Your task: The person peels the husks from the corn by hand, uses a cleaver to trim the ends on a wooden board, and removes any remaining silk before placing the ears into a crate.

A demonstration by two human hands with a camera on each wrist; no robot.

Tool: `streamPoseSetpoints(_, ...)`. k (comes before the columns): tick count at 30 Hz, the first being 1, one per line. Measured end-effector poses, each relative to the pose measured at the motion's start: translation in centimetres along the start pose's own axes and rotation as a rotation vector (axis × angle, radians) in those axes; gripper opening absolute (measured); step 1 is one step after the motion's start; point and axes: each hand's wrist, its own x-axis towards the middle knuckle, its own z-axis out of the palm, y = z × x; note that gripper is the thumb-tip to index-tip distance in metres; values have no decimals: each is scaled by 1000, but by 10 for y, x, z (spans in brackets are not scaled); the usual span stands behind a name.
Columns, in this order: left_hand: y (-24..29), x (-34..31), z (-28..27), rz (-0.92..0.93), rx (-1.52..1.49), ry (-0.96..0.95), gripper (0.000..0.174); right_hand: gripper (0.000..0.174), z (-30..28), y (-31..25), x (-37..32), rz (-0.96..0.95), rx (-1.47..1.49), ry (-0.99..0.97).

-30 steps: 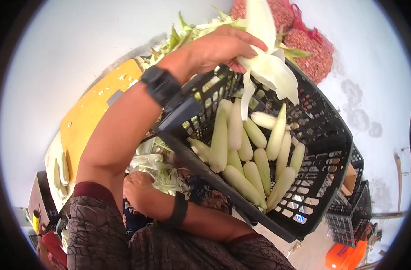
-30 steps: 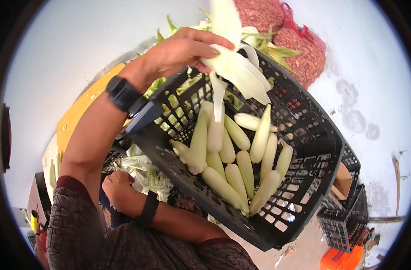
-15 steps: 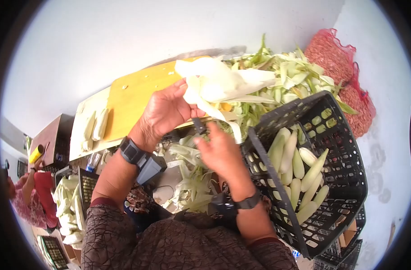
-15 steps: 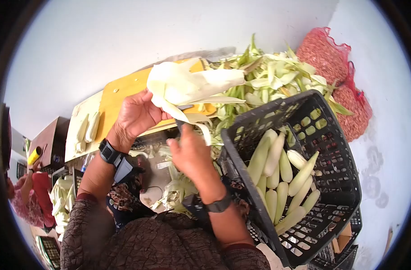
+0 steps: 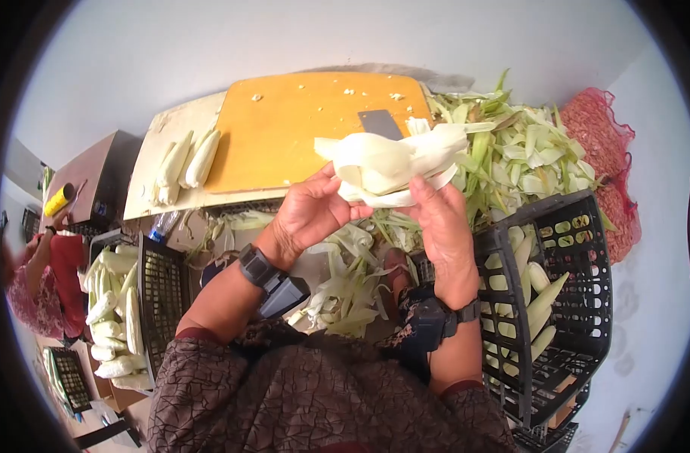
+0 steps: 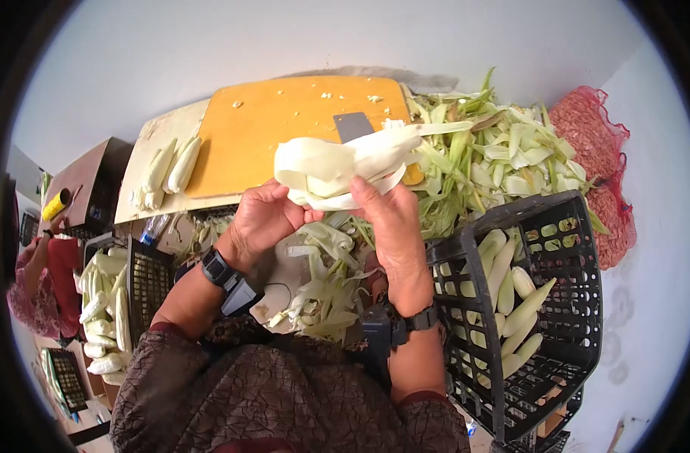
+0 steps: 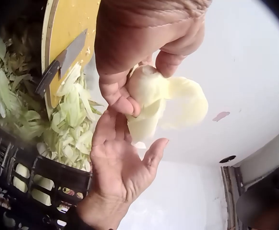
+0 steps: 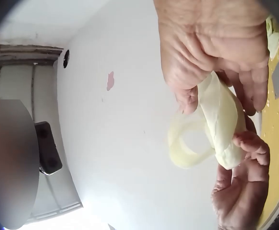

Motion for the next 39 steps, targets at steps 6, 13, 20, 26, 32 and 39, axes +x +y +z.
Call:
streamPoseSetpoints(6, 8, -15, 17, -17, 72, 43, 52, 37, 18, 5, 8, 32, 77, 144)
streamPoseSetpoints(13, 10, -24, 21, -41, 238, 165, 42, 31, 26, 6, 14, 67, 138, 254)
streamPoseSetpoints(20, 40, -29, 39, 316, 1023, 563, 25, 32, 24, -5, 19, -43, -5, 256)
streamPoseSetpoints(26, 30, -23, 35, 373, 1004, 431, 29, 21, 33, -2, 18, -118, -269, 244)
streamPoseSetpoints(32, 29, -19, 34, 238, 889, 410, 41, 25, 42, 3, 20, -114, -343, 189)
streamPoseSetpoints(39, 40, -19, 17, -66, 571, 363, 23, 32, 49, 7, 19, -117, -507, 180)
